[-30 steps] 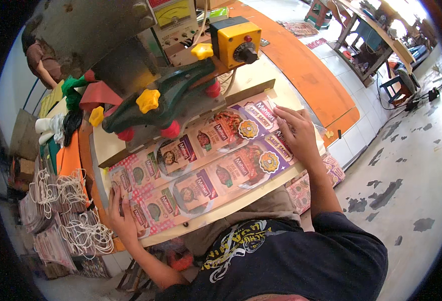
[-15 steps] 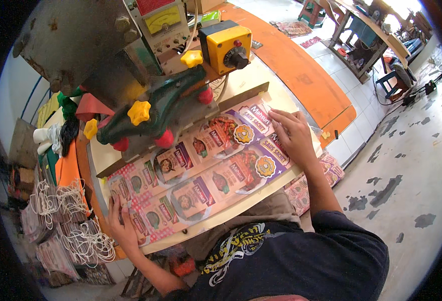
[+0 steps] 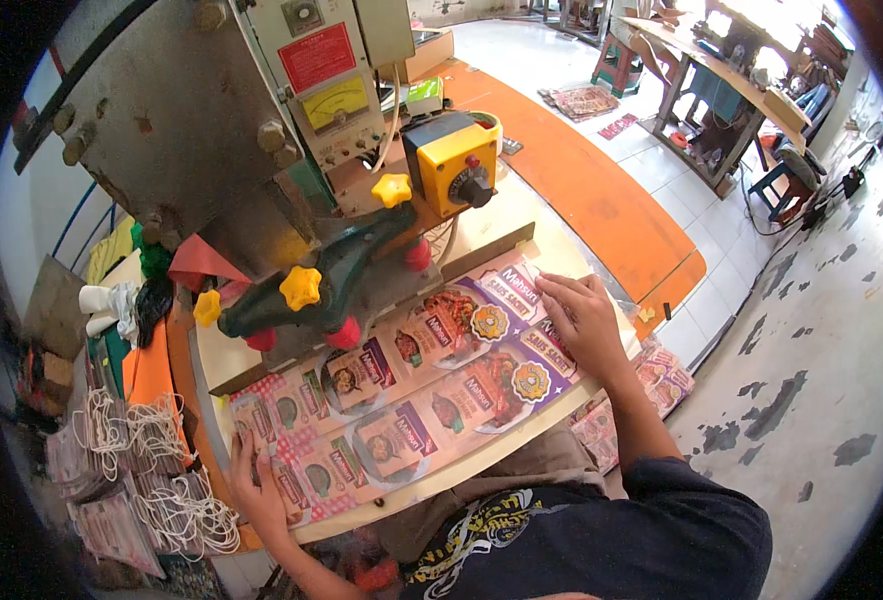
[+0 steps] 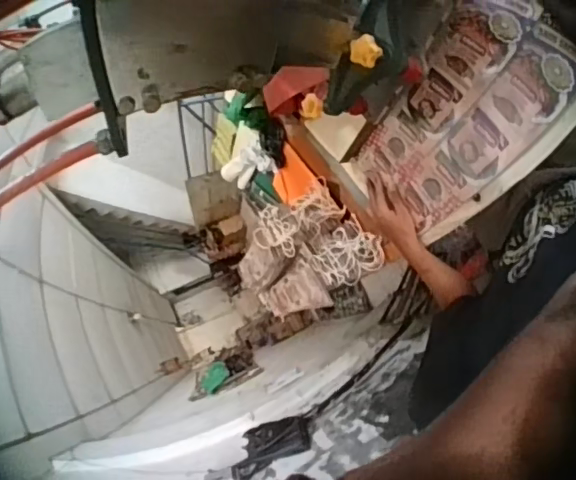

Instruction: The person picks up a stack of plastic packaging sheets from a stack, places them into a machine press to flatten or seal them, then removes the stack and places it onto a growing pile of finished items.

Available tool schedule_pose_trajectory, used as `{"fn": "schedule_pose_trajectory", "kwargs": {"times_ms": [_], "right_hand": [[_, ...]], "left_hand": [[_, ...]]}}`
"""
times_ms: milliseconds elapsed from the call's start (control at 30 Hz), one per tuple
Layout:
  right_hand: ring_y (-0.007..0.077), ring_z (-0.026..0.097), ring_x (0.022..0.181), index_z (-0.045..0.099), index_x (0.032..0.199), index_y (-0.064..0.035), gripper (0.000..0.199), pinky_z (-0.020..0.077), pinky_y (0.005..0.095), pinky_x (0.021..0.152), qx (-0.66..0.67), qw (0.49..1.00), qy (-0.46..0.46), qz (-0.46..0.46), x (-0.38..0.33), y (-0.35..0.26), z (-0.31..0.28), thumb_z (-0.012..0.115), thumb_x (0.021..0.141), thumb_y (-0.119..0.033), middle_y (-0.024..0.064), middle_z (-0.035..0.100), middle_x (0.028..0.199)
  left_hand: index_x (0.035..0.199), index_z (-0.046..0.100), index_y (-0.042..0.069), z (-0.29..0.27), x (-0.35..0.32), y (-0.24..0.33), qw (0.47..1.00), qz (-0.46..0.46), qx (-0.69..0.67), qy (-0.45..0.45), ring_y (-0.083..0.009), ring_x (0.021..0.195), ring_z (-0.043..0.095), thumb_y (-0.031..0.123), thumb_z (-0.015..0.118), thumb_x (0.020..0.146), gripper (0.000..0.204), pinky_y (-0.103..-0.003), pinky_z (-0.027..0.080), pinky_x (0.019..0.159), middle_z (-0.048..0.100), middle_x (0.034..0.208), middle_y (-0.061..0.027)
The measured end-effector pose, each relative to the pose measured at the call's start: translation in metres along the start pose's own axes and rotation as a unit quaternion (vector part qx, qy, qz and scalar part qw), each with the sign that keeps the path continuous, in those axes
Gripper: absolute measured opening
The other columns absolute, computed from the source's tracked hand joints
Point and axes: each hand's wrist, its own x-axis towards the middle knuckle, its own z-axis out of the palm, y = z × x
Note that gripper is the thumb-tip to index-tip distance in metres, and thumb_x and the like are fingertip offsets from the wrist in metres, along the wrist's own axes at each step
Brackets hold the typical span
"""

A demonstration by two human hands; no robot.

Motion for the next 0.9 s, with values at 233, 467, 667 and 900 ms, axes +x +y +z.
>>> {"fn": "schedule_pose_trajectory", "kwargs": {"times_ms": [233, 467, 667, 900], "right_hand": [[0.0295, 0.061, 0.096, 0.075, 0.121, -0.0082, 0.028, 0.0522, 0.0389, 0.09, 0.003, 1.0, 0.0, 0.003, -0.002, 0.002, 0.001, 0.065, 0.096, -0.018, 0.0078, 0.073, 0.126], [0.0295, 0.061, 0.095, 0.075, 0.12, -0.0093, 0.028, 0.0526, 0.0389, 0.09, 0.005, 1.0, 0.004, 0.0, -0.002, 0.002, 0.001, 0.066, 0.096, -0.018, 0.0075, 0.073, 0.125], [0.0297, 0.061, 0.095, 0.075, 0.121, -0.0092, 0.028, 0.0525, 0.0391, 0.09, 0.0, 1.0, 0.0, 0.005, -0.002, -0.001, -0.001, 0.065, 0.096, -0.018, 0.0074, 0.074, 0.125], [0.0302, 0.061, 0.096, 0.075, 0.121, -0.0086, 0.028, 0.052, 0.0388, 0.091, -0.006, 1.0, 0.004, 0.006, -0.003, -0.001, -0.002, 0.064, 0.097, -0.018, 0.008, 0.074, 0.124]], "left_hand": [[0.137, 0.068, 0.008, 0.006, -0.001, -0.006, 0.999, 0.009, -0.039, 0.021, -0.0367, 0.135, 0.055, 0.029, 0.058, 0.105, 0.039, -0.046, 0.04, 0.111, 0.06, 0.147, -0.0175], [0.14, 0.065, 0.009, 0.002, -0.001, -0.001, 0.999, 0.0, -0.031, 0.02, -0.0367, 0.135, 0.055, 0.025, 0.059, 0.104, 0.04, -0.045, 0.041, 0.111, 0.06, 0.146, -0.0183], [0.143, 0.062, 0.008, -0.036, -0.011, 0.039, 0.996, -0.09, 0.024, 0.003, -0.0378, 0.133, 0.056, 0.021, 0.059, 0.104, 0.041, -0.047, 0.043, 0.11, 0.06, 0.144, -0.0193], [0.129, 0.069, 0.0, -0.036, -0.054, 0.098, 0.935, 0.091, -0.34, -0.053, -0.042, 0.103, 0.072, 0.04, 0.072, 0.098, 0.05, -0.051, 0.054, 0.095, 0.073, 0.113, -0.0235]]}}
